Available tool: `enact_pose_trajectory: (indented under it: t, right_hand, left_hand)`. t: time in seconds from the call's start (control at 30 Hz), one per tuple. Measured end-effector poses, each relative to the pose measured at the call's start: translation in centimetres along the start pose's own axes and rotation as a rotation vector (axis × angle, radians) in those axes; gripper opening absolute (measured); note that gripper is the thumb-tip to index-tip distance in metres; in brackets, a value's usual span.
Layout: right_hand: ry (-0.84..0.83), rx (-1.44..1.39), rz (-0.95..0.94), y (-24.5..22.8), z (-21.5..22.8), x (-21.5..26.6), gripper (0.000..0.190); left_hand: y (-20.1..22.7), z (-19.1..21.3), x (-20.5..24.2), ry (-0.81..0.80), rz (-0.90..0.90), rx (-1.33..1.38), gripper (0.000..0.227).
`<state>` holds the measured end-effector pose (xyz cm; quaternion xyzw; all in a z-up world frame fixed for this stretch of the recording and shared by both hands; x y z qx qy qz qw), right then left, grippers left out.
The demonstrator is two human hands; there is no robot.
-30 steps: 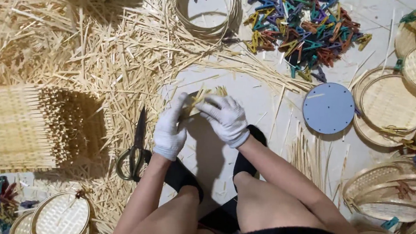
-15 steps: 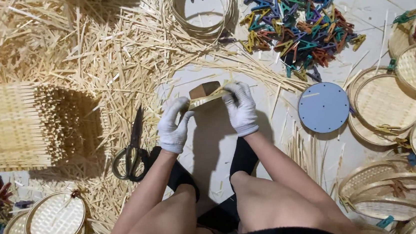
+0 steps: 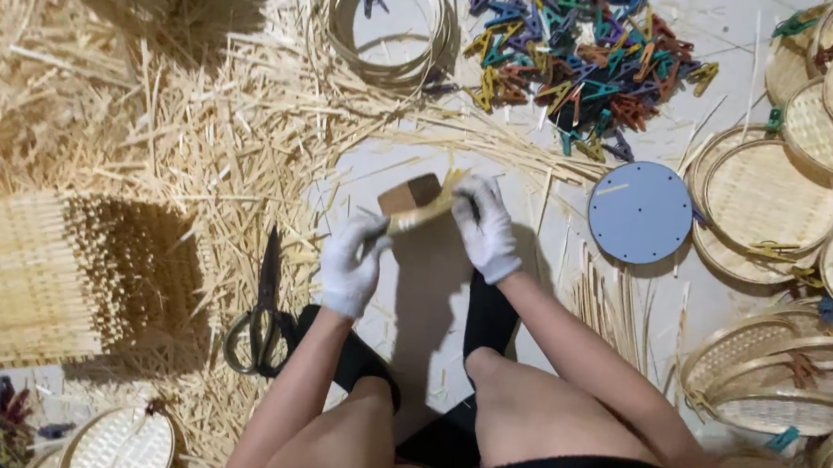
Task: The recorder is manufacturing bamboo baskets by cutting, weaving, and assembling bamboo strips on the floor.
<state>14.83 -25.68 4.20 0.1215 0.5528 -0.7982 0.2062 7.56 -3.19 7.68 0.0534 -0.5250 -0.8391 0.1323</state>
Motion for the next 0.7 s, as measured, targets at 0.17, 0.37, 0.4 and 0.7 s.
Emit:
enact_pose_trajectory:
  t: [0.17, 0.37, 0.4, 0.7]
  right_hand:
    - [-0.082, -0.173, -0.173, -1.0, 0.0, 4.8, 0.026]
    - [-0.178, -0.033, -0.116, 2.2, -3.6, 8.5, 0.025]
    - [-0.152, -0.015, -0.185, 3.1, -3.8, 9.0, 0.02]
    - [-0.51, 0.163, -0.4, 5.4, -2.7, 8.3, 0.018]
  left_hand:
    - [2.7, -0.5, 4.4, -0.218, -0.11, -0.164, 0.052]
    - [-2.3, -4.4, 7.0, -0.306, -0.229, -0.556, 0.036]
    - [-3.8, -5.0, 7.2, -0.294, -0.231, -0.622, 0.033]
    - [-7.2, -3.0, 6.3, -0.254, -0.063, -0.568, 0.018]
Point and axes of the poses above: each hand's wrist, its own x-axis away from the middle knuckle, its own z-axis out of the back of the hand, y = z × x, the point moved 8 cm from there along -x, towards the middle knuckle, and after that the axes turned 12 degrees about z, right-handed, at the moved point
